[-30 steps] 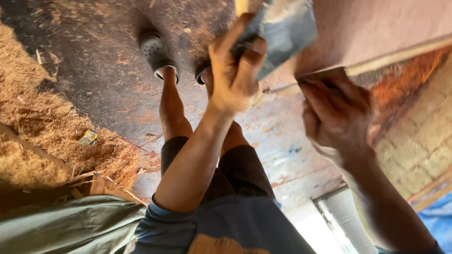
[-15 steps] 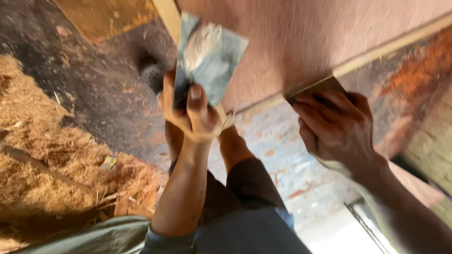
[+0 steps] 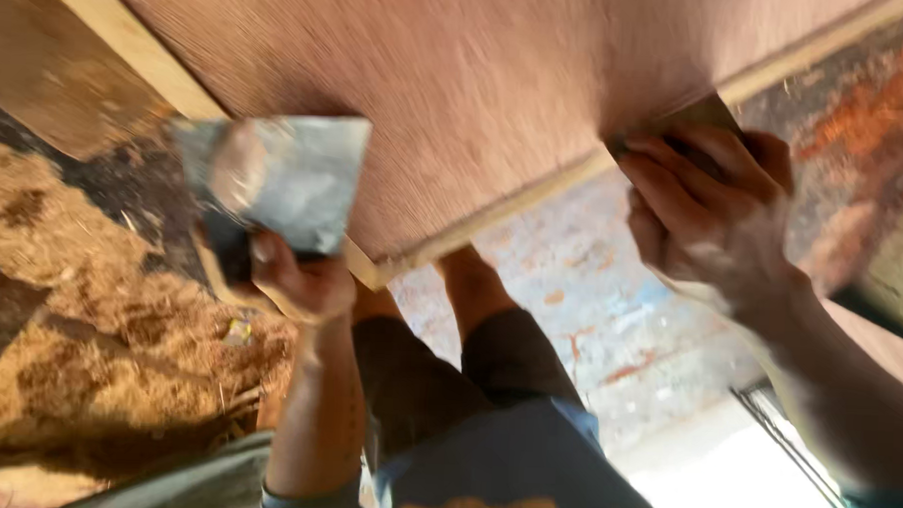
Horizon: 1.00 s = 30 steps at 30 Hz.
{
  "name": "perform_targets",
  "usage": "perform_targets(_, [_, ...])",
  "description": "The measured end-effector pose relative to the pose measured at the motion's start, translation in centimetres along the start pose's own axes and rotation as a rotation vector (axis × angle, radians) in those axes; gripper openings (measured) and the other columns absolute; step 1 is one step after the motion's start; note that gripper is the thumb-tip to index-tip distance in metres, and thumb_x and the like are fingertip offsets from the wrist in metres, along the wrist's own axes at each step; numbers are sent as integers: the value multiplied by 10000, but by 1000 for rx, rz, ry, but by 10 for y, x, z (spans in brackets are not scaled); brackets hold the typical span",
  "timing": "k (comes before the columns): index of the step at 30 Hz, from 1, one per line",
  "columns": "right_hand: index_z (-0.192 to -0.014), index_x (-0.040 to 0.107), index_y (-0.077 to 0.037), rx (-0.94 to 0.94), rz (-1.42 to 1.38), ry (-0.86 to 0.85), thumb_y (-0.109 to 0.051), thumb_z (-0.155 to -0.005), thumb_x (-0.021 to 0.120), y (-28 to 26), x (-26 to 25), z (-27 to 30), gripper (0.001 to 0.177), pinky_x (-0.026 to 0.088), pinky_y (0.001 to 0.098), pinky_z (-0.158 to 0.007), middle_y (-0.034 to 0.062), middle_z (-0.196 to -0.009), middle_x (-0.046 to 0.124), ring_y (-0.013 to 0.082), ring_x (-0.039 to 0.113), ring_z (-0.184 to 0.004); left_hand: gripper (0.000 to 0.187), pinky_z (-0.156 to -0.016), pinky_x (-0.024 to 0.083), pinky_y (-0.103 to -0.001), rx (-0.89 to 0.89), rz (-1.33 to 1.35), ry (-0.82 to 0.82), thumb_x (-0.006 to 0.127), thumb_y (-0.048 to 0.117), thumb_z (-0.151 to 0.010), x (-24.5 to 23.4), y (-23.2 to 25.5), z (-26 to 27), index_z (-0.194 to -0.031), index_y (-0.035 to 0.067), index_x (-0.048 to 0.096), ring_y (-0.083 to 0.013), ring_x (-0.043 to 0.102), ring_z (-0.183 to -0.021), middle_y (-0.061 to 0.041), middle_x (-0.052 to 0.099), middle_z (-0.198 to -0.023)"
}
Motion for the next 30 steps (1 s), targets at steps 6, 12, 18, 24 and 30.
perform_targets(6, [-990,796,-113,-39,0,15,-163,-951,635,3,12,10,173,420,315,-688,50,-933,798,113,615,-829,473,-996,608,-453,-109,122,6,815,147,-938,-5,-5,5,-1311,48,541,-394,564,-1293,-229,438,-1455])
perform_targets(12, [-1051,754,-161,-20,6,-40,-246,-991,630,-40,24,5,162,473,387,-822,-1,-1040,791,119,628,-943,415,-1048,610,-451,-40,232,92,788,76,-937,17,-16,-5,-1306,96,598,-340,527,-1317,-180,436,-1490])
perform_targets(18, [-1067,755,-119,25,-35,-112,-190,-926,648,-90,18,-23,191,488,434,-807,7,-1024,785,163,662,-993,226,-834,545,-374,-353,671,-124,661,142,-1070,-12,-15,-51,-1275,75,594,-256,572,-1059,-156,515,-1252])
perform_targets(24, [-1118,776,-149,98,20,-170,-231,-946,713,-122,25,-33,201,502,481,-866,16,-1105,785,174,642,-1029,253,-422,309,-313,-519,1146,-241,448,240,-996,23,-16,-114,-1072,64,613,-81,374,-475,-46,533,-696])
perform_targets(30, [-1124,788,-150,136,-62,-150,-238,-943,741,-161,30,-49,207,500,490,-885,18,-1141,784,169,642,-1069,225,-425,348,-304,-365,1231,-393,439,257,-1038,60,-19,-125,-1105,112,596,-108,442,-525,-24,495,-683])
Point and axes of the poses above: each hand's wrist, its own z-axis away from the middle knuckle, its own x-axis out of the palm, y = z × x, the point moved 1 cm from there along -z, towards the middle knuckle
